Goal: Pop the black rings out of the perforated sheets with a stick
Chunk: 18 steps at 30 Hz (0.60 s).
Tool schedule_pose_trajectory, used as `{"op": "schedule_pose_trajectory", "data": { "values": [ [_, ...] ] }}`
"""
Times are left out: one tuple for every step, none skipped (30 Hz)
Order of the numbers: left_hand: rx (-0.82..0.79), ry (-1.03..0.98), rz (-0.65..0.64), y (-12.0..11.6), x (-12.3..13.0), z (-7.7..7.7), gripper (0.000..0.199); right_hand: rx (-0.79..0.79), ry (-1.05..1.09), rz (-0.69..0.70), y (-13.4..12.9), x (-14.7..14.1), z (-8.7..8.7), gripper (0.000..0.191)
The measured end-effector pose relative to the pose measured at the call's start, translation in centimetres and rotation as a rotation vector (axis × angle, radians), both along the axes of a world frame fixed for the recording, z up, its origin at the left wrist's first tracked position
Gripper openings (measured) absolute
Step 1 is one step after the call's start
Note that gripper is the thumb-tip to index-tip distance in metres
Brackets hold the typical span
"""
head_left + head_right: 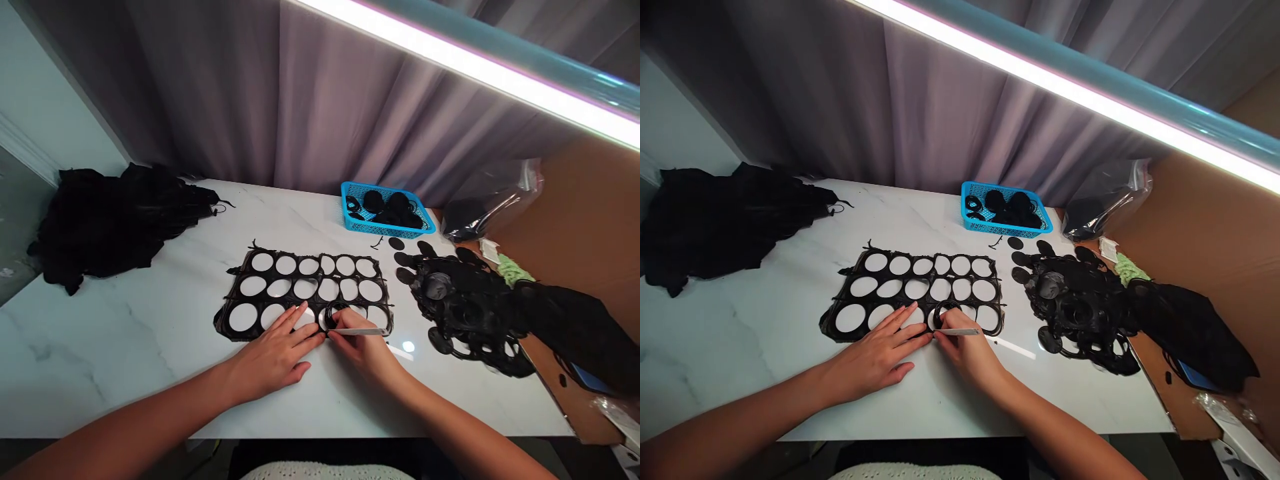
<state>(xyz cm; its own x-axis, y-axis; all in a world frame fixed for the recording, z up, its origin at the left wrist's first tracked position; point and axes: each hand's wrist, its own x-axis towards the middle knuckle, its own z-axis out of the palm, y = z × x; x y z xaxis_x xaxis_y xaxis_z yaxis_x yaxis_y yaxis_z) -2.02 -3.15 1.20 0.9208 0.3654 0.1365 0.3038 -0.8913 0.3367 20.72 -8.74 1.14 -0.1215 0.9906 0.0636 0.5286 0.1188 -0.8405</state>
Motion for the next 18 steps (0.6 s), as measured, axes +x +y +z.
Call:
{"op": "schedule_pose_trajectory", "data": {
  "values": [
    [0.005,0.003,0.000,0.0,0.0,0.0,0.056,0.017,-0.030,0.003,0.0,0.0,-0.1,0.023],
    [0.008,0.005,0.001,0.0,0.0,0.0,0.056,0.030,-0.069,0.003,0.0,0.0,-0.2,0.021],
    [0.009,0.003,0.001,0.0,0.0,0.0,0.056,0.041,-0.115,0.007,0.0,0.0,-0.3,0.019],
    [0.008,0.001,0.002,0.0,0.1,0.0,0.056,0.058,-0.165,0.016,-0.1,0.0,-0.5,0.017],
    [0.003,-0.003,0.000,0.0,0.1,0.0,0.055,0.084,-0.215,0.034,-0.2,0.0,-0.7,0.015],
    [-0.004,-0.009,-0.002,0.0,0.1,0.0,0.055,0.117,-0.265,0.057,-0.3,0.0,-0.8,0.014],
    [-0.011,-0.015,-0.003,0.0,0.1,0.0,0.055,0.153,-0.313,0.083,-0.4,-0.1,-0.8,0.016],
    [-0.015,-0.021,-0.002,0.0,0.1,0.0,0.055,0.189,-0.357,0.110,-0.5,-0.1,-0.8,0.018],
    [-0.017,-0.024,-0.001,0.0,0.1,0.0,0.055,0.218,-0.397,0.133,-0.6,-0.1,-0.7,0.019],
    [-0.017,-0.026,0.002,0.0,0.1,-0.1,0.055,0.237,-0.431,0.144,-0.5,0.1,-0.4,0.021],
    [-0.015,-0.030,0.007,0.0,0.1,-0.1,0.054,0.251,-0.456,0.142,-0.3,0.3,-0.1,0.021],
    [-0.013,-0.035,0.011,0.0,0.1,-0.2,0.054,0.266,-0.471,0.122,0.1,0.8,0.3,0.021],
    [-0.013,-0.040,0.011,0.0,0.1,-0.2,0.054,0.281,-0.479,0.086,0.6,1.5,0.6,0.020],
    [-0.014,-0.046,0.011,-0.1,0.0,-0.3,0.054,0.297,-0.486,0.031,1.3,2.5,0.9,0.018],
    [-0.017,-0.054,0.010,-0.1,0.0,-0.3,0.055,0.313,-0.493,-0.046,2.0,3.6,1.2,0.015],
    [-0.019,-0.061,0.009,-0.1,0.0,-0.4,0.055,0.325,-0.500,-0.138,2.9,4.9,1.4,0.013],
    [-0.021,-0.065,0.010,-0.1,0.0,-0.4,0.055,0.340,-0.504,-0.243,3.7,6.2,1.5,0.013],
    [-0.022,-0.066,0.011,-0.2,-0.1,-0.4,0.056,0.346,-0.496,-0.352,4.5,7.5,1.5,0.016]
  ]
}}
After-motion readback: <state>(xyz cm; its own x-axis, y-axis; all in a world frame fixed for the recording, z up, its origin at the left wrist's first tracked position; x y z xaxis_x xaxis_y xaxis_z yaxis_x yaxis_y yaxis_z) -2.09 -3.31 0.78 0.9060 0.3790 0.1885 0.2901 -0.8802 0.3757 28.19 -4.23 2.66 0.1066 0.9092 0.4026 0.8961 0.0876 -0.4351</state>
